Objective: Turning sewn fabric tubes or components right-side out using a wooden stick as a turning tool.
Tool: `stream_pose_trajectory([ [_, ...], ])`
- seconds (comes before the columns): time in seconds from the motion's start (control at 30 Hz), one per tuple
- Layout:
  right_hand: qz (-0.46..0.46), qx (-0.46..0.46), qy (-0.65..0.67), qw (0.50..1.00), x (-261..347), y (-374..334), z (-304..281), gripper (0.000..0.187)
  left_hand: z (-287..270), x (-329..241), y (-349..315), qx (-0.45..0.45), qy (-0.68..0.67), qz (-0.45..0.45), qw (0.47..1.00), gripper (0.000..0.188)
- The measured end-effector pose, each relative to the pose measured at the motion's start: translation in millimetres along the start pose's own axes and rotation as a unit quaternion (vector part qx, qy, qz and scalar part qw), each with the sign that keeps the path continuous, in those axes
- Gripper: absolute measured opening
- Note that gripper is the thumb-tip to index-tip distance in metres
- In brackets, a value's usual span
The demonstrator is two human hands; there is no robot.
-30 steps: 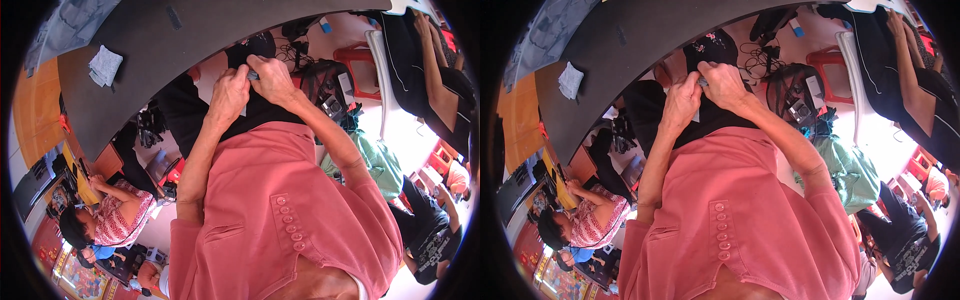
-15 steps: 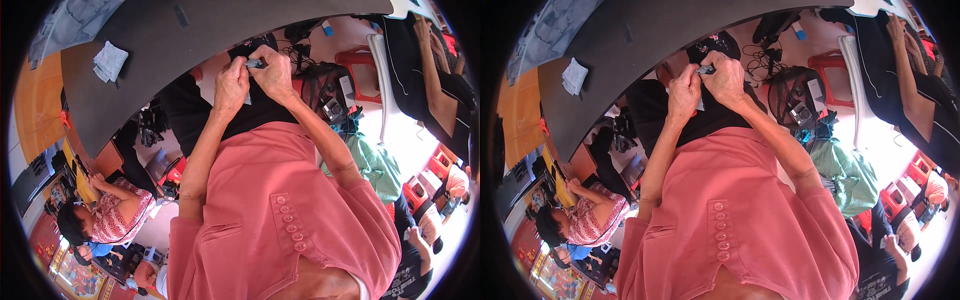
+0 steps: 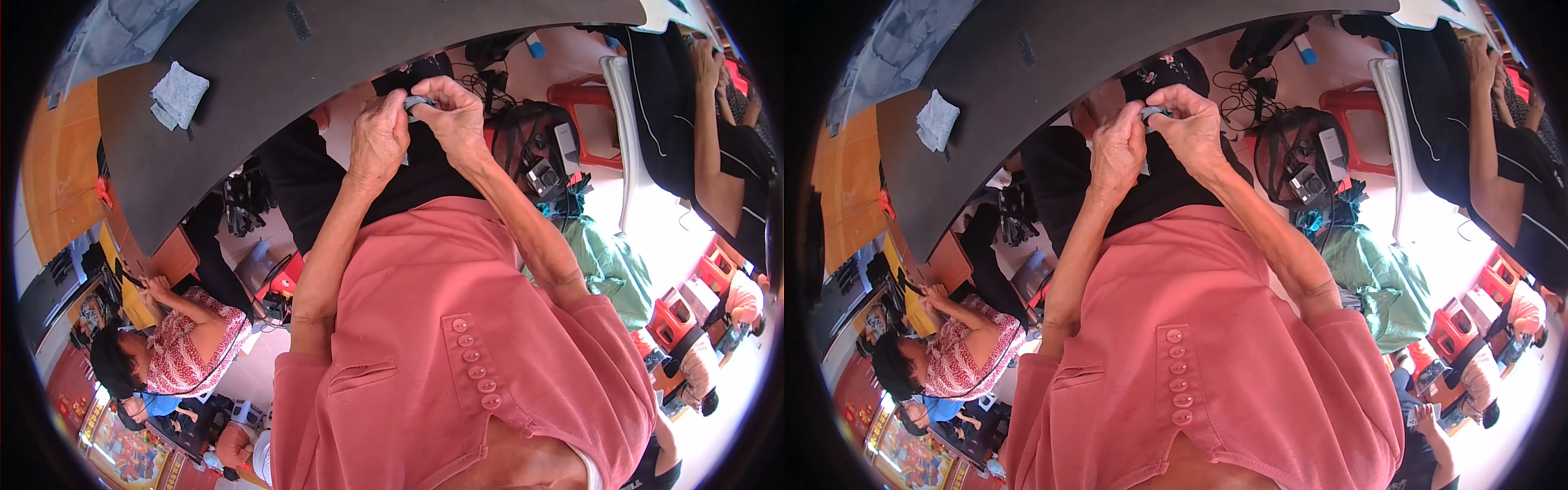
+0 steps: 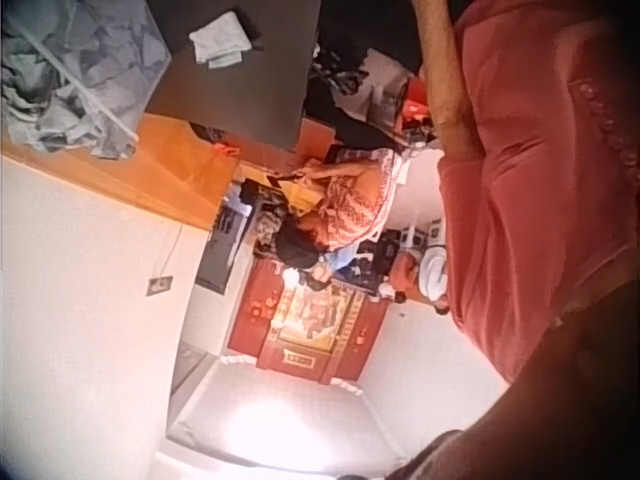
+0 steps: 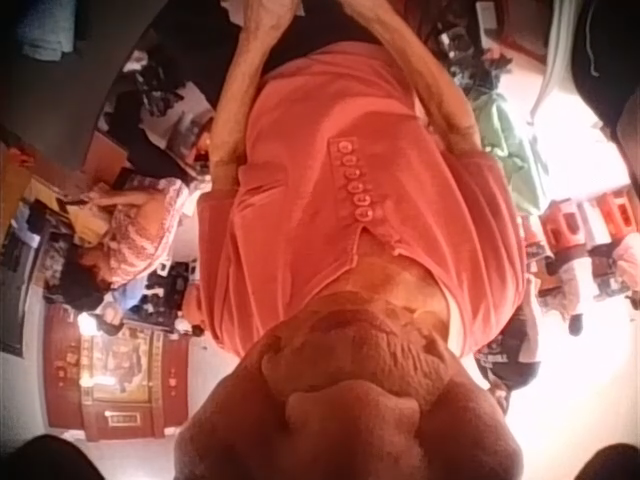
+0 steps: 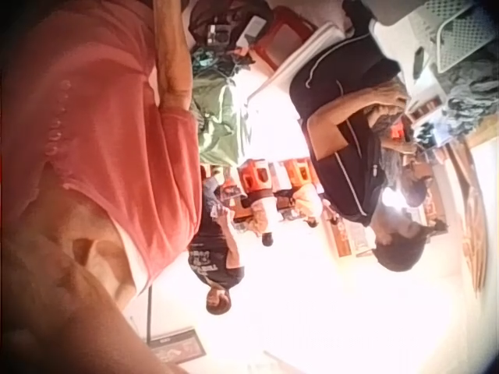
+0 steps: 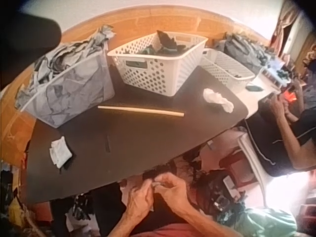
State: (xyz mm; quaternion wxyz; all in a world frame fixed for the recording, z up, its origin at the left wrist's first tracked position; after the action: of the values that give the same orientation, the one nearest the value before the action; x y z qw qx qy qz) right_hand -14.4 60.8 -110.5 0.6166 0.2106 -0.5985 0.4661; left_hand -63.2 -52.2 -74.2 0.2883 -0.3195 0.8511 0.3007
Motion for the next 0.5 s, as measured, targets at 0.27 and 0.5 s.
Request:
stream_pose_trajectory([
  [0.27, 0.173, 0.031, 0.248, 0.953, -22, -9, 9, 0.022, 1, 12, -2, 0.016, 0.023, -0.011, 1.000, 0.023],
  [0.5, 0.303, 0.325, 0.428, 0.787, -4, -7, 21, 0.023, -9, 15, 2, 0.044, -0.113, -0.087, 0.989, 0.022],
])
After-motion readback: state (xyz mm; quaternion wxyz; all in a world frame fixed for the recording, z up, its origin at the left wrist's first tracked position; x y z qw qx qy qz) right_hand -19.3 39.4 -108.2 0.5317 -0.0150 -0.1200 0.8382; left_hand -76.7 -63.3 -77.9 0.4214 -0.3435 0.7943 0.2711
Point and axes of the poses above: each hand's wrist, its own y-axis towards the middle knuckle, its own z-axis out of the palm, x = y × z, the point moved 6 cm from there along y, towards the middle knuckle, and after that the axes turned 6 degrees about z, right-handed, at the moved point
